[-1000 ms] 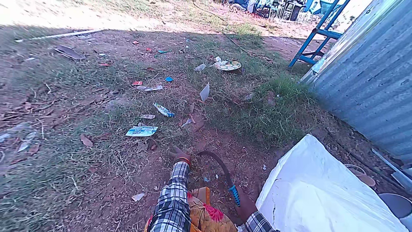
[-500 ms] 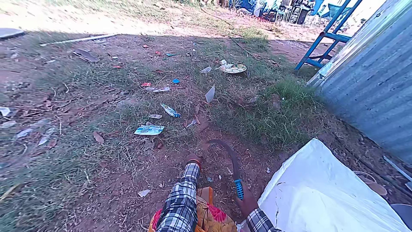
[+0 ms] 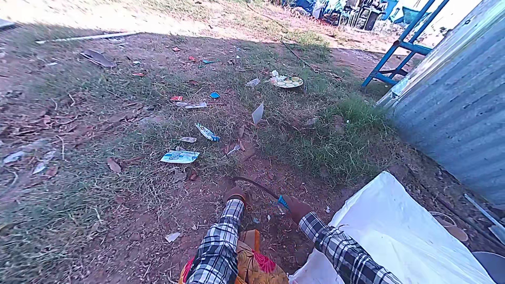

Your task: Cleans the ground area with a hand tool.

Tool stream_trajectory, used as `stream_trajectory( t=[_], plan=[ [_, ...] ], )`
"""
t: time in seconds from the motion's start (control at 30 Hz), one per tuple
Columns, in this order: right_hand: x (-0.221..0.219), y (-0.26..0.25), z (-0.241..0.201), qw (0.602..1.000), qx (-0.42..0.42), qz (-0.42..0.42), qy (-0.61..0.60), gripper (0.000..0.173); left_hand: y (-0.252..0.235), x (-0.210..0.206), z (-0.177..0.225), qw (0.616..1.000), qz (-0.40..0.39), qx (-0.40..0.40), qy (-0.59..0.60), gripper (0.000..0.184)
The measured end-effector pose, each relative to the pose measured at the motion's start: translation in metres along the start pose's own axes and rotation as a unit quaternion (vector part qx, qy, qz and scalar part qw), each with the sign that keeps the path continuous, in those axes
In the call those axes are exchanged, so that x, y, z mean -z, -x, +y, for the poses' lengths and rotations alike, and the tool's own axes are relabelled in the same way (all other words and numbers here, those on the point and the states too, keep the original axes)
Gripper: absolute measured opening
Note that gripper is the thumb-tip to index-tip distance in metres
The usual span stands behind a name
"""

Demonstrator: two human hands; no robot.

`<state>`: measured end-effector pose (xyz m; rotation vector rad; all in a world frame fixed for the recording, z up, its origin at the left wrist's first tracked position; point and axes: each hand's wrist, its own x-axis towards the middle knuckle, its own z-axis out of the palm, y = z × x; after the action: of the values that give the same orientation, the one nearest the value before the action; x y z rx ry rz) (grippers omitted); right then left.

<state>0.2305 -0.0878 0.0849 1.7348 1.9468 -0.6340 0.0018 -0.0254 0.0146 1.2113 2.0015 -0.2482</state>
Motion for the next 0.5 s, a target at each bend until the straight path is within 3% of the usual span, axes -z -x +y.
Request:
stream_trajectory(
  t=[0.1,0.33,0.5],
  plan=[
    [0.01,-0.001,0.01,0.999,0.008,0.006,0.031,0.072,0.002,0.004,0.002,1.0,0.001,-0.004,-0.003,0.045],
    [0.055,0.001,-0.015,0.996,0.016,0.024,0.081,0.067,0.0,0.006,0.003,1.0,0.001,-0.011,-0.02,0.043],
    [0.028,0.004,0.015,0.997,0.009,0.021,0.068,0.065,-0.005,0.005,-0.015,0.999,-0.02,-0.029,0.009,0.049]
  ],
)
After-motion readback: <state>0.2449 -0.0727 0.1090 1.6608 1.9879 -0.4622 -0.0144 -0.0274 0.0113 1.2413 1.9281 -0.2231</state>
